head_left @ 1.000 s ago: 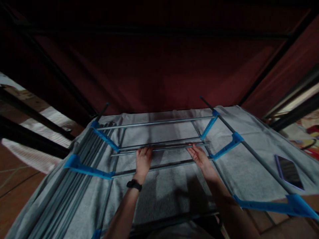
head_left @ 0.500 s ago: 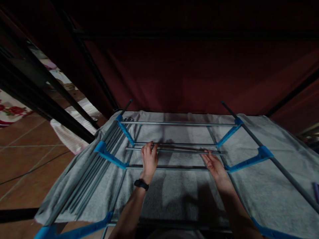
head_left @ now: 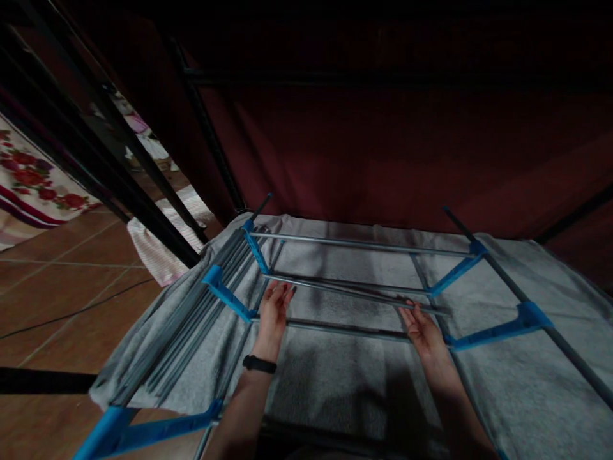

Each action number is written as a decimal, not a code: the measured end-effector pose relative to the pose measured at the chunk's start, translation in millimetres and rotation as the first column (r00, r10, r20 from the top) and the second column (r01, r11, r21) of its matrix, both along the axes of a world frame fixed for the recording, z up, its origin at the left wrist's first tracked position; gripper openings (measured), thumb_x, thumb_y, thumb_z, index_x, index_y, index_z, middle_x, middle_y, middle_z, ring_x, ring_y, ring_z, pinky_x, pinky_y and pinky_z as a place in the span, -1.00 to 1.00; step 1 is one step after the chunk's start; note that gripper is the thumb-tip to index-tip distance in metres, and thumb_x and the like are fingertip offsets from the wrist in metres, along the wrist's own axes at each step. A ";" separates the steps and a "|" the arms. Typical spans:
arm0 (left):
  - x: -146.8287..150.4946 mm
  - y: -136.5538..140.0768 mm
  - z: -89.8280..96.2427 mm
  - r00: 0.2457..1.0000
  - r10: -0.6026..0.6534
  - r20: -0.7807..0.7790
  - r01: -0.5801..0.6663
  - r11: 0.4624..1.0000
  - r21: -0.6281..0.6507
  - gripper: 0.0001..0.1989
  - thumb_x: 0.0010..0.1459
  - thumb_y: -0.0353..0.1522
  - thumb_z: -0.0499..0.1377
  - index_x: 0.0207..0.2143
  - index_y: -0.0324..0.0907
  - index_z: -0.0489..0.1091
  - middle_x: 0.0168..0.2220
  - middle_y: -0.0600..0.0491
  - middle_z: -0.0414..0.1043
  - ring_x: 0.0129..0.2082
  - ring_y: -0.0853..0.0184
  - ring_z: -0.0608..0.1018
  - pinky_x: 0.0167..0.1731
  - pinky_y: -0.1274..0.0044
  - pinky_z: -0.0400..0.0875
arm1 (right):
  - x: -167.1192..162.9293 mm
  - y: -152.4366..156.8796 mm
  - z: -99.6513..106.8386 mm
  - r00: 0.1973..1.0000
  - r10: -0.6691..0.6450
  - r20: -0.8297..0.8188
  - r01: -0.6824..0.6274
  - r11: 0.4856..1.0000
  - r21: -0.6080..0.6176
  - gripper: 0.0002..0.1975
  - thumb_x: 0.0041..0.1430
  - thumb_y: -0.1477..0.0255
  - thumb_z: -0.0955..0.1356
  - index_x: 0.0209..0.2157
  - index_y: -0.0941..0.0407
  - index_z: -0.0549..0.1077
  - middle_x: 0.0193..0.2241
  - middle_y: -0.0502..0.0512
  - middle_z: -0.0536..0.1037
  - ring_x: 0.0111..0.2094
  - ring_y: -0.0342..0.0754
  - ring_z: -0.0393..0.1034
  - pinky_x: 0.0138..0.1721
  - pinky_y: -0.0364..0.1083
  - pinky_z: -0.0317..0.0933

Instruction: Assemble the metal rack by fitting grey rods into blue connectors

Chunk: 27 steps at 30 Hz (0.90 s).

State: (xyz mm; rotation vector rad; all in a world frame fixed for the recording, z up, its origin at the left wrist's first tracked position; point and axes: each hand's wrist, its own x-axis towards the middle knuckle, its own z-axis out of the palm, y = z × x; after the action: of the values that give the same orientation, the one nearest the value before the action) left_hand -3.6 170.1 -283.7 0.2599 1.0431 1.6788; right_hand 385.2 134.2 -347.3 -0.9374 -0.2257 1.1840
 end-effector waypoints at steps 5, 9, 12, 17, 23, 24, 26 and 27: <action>-2.9 19.9 12.2 0.997 0.037 0.061 -0.040 0.998 0.038 -0.87 0.08 -0.51 0.30 -0.39 -0.20 0.38 -0.47 0.14 0.47 -0.48 0.45 0.57 -0.40 0.59 0.48 | -5.3 -6.3 9.2 1.000 -0.015 -0.027 0.014 1.000 -0.006 -0.77 -0.03 0.46 0.56 -0.29 0.09 0.57 -0.08 0.08 0.62 0.08 0.01 0.51 0.23 0.03 0.35; -4.6 33.1 12.6 0.999 0.042 0.022 -0.043 0.996 0.081 -0.83 0.07 -0.44 0.37 -0.41 -0.22 0.40 -0.49 0.17 0.46 -0.55 0.53 0.48 -0.46 0.65 0.39 | -5.5 -7.7 10.4 1.000 -0.012 0.007 0.012 1.000 -0.001 -0.80 0.00 0.47 0.54 -0.28 0.06 0.57 -0.08 0.06 0.63 0.06 0.01 0.52 0.22 0.03 0.36; -5.5 38.4 11.0 1.000 0.008 -0.030 -0.005 0.996 0.091 -0.86 0.08 -0.43 0.37 -0.37 -0.22 0.45 -0.45 0.13 0.50 -0.52 0.51 0.50 -0.44 0.65 0.36 | -2.0 -6.8 6.9 0.999 0.014 0.036 -0.016 0.999 0.044 -0.79 0.02 0.50 0.53 -0.26 0.03 0.58 -0.08 0.05 0.63 0.05 0.02 0.53 0.23 0.07 0.35; -2.6 31.4 10.5 1.000 -0.002 -0.010 0.003 0.998 0.055 -0.92 0.13 -0.50 0.29 -0.29 -0.23 0.47 -0.36 0.03 0.56 -0.41 0.41 0.57 -0.39 0.59 0.44 | 6.3 1.3 1.0 0.999 -0.006 -0.049 0.007 1.000 0.010 -0.85 0.06 0.47 0.51 -0.29 0.05 0.56 -0.20 0.03 0.65 -0.08 -0.04 0.58 0.19 0.05 0.38; 3.2 9.4 16.7 0.998 -0.056 0.000 0.056 0.990 0.132 -0.82 0.13 -0.43 0.32 -0.18 -0.23 0.47 -0.24 -0.04 0.59 -0.26 0.33 0.62 -0.23 0.50 0.48 | 9.9 9.2 -3.1 0.995 0.000 -0.097 0.001 1.000 0.013 -0.89 0.12 0.46 0.50 -0.29 0.09 0.55 -0.27 0.01 0.65 -0.21 -0.13 0.60 0.11 -0.06 0.44; 3.8 5.9 18.8 0.999 -0.054 -0.006 0.055 0.988 0.148 -0.80 0.12 -0.41 0.34 -0.18 -0.23 0.48 -0.25 -0.03 0.59 -0.25 0.33 0.61 -0.22 0.50 0.48 | 10.4 9.7 -3.4 0.995 -0.001 -0.099 0.001 1.000 0.006 -0.92 0.14 0.48 0.48 -0.29 0.09 0.55 -0.28 0.01 0.65 -0.22 -0.13 0.60 0.08 -0.06 0.46; 4.9 -1.1 25.2 0.998 -0.046 -0.034 0.051 0.983 0.179 -0.76 0.08 -0.36 0.39 -0.20 -0.22 0.48 -0.27 0.00 0.58 -0.24 0.33 0.61 -0.20 0.50 0.46 | 12.1 10.5 -3.8 0.994 0.005 -0.110 -0.008 1.000 -0.019 -0.94 0.18 0.52 0.43 -0.29 0.09 0.54 -0.29 0.02 0.64 -0.23 -0.12 0.60 0.03 -0.06 0.49; 5.7 -4.8 29.7 0.997 -0.044 -0.056 0.054 0.979 0.194 -0.75 0.06 -0.34 0.40 -0.21 -0.21 0.49 -0.27 0.01 0.58 -0.22 0.33 0.60 -0.19 0.50 0.45 | 13.4 10.7 -3.8 0.993 0.016 -0.115 -0.019 0.999 -0.028 -0.93 0.19 0.53 0.41 -0.29 0.09 0.54 -0.30 0.02 0.64 -0.23 -0.12 0.61 0.01 -0.07 0.51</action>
State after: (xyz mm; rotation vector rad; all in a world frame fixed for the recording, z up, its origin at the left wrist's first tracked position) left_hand 2.1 165.3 -253.9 0.4551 0.9018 1.7392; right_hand 398.6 144.9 -351.2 -0.8909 -0.1245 1.2560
